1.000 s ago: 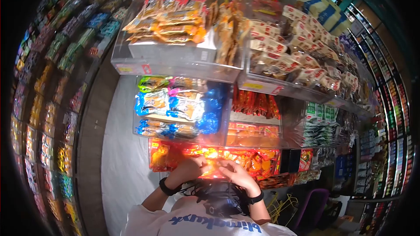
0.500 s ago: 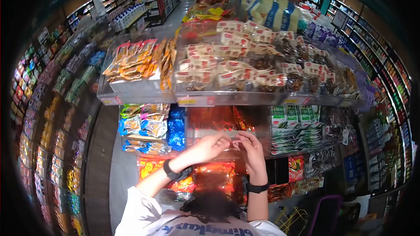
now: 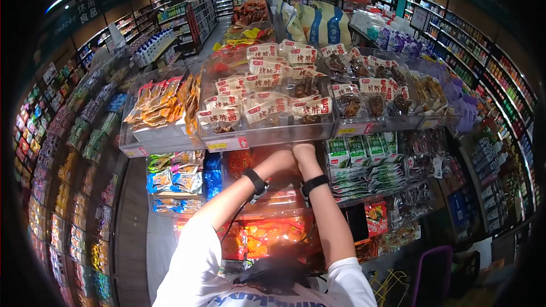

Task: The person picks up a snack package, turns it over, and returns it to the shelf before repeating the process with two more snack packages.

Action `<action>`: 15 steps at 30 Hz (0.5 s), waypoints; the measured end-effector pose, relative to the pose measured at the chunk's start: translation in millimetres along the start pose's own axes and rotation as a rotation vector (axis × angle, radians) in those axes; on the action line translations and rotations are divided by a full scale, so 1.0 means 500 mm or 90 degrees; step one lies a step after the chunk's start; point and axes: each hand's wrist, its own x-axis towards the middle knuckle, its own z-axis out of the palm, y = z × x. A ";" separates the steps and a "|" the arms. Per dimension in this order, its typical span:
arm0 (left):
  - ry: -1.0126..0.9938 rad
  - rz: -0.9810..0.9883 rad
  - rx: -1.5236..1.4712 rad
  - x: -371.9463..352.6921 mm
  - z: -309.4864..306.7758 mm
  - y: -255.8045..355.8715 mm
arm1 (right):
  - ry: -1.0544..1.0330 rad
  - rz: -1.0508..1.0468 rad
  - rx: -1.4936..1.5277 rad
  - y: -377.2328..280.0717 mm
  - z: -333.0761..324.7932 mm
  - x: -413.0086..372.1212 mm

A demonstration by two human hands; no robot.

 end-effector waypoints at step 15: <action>-0.075 0.005 0.091 0.107 0.099 -0.166 | -0.343 -0.178 -0.487 0.150 0.068 0.114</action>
